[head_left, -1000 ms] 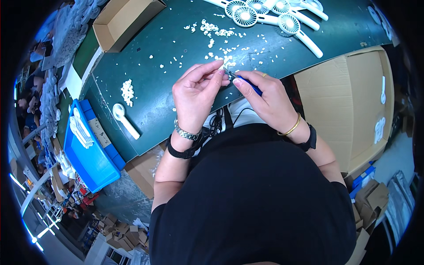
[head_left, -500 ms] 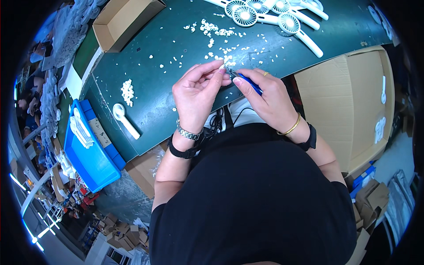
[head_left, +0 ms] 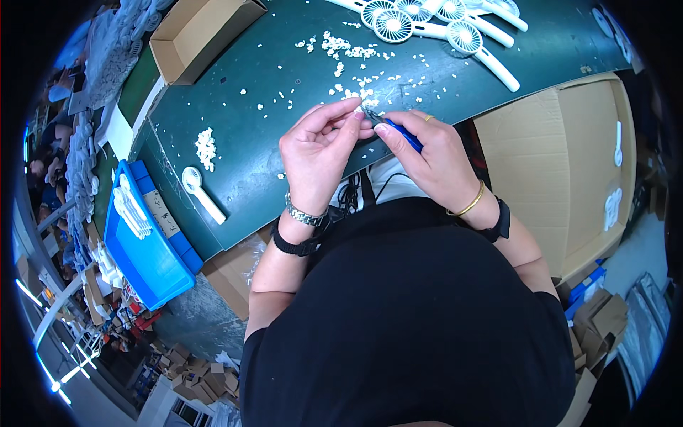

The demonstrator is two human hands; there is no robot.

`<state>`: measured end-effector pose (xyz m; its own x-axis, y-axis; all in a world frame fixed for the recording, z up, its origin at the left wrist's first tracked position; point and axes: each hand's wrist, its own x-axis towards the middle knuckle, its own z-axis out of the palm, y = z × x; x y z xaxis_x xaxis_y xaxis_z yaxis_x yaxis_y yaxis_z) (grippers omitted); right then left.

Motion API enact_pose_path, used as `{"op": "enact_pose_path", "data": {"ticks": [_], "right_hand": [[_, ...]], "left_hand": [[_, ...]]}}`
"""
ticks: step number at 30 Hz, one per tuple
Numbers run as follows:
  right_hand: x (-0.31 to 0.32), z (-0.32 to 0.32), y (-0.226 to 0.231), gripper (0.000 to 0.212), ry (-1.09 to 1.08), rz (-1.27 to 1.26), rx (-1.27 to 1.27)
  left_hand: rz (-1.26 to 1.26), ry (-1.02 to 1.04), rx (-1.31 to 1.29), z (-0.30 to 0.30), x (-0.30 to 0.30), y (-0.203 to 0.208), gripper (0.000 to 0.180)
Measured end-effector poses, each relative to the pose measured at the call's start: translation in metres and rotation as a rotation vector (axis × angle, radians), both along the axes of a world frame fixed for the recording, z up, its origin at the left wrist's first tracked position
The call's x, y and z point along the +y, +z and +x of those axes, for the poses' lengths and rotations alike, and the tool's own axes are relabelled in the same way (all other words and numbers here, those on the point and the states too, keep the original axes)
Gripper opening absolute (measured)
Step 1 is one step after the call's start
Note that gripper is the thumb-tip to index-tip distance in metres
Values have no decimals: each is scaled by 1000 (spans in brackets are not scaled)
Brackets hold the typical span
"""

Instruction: Assembling small handheld fans by placing circular motor components into white plastic housings.

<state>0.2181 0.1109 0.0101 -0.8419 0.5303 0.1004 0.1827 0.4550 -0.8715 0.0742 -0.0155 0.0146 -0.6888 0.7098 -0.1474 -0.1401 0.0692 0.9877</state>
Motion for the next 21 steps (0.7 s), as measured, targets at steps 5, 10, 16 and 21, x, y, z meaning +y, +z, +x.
{"op": "enact_pose_path", "data": {"ticks": [5,10,16,21], "right_hand": [[0,1,2,26,-3,36,12],[-1,2,-2,25,-13,-23,49],[2,4,1,27,-9,-129,32],[2,4,-6,32,17,-250,-7]], "left_hand": [[25,-26,0,0,-1,1,22],[42,-72,32,-3,-1,0,23],[50,-39,-174,-3,-1,4,22],[77,-31,-173,-7,-5,-6,20]]}}
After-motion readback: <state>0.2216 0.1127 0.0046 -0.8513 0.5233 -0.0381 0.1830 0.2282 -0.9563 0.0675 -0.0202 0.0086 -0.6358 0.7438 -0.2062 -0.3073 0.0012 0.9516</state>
